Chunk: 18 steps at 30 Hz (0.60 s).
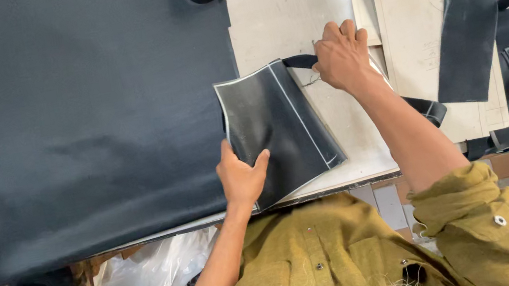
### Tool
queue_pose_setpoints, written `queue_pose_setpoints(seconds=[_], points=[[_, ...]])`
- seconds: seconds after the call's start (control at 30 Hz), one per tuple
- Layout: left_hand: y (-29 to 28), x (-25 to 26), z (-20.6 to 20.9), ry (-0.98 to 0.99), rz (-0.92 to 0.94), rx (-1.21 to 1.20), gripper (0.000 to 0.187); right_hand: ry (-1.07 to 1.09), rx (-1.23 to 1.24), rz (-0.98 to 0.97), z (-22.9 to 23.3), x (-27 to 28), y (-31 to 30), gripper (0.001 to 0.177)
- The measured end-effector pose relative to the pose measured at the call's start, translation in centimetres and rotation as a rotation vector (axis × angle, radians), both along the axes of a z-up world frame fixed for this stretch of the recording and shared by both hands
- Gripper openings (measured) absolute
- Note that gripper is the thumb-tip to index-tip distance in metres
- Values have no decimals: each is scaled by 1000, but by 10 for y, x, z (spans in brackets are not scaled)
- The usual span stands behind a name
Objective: The person places a paper pattern on a large black fabric sheet, traces its outline with chalk, and cuts along the marked lines using red-handled scissors. The person repeats the process with a second pattern, producing two fabric pieces.
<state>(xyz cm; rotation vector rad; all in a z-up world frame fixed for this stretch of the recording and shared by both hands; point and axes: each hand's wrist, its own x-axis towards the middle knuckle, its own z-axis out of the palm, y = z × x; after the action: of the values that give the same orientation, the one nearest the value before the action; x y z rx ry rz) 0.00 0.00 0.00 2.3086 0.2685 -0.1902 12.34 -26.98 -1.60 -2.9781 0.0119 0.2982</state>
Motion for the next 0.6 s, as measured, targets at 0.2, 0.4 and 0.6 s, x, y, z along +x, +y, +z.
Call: queue_pose_setpoints(seconds=[0.2,0.4,0.6], points=[[63,5,57,-254,50,-446,57,-213,442,-34,38,-139,-44,23],[85,17,84,-217,64,-678,50,173,555,-281,50,-236,-47,22],[49,26,95,-166,-131,-683,51,19,533,-583,54,-229,-26,29]])
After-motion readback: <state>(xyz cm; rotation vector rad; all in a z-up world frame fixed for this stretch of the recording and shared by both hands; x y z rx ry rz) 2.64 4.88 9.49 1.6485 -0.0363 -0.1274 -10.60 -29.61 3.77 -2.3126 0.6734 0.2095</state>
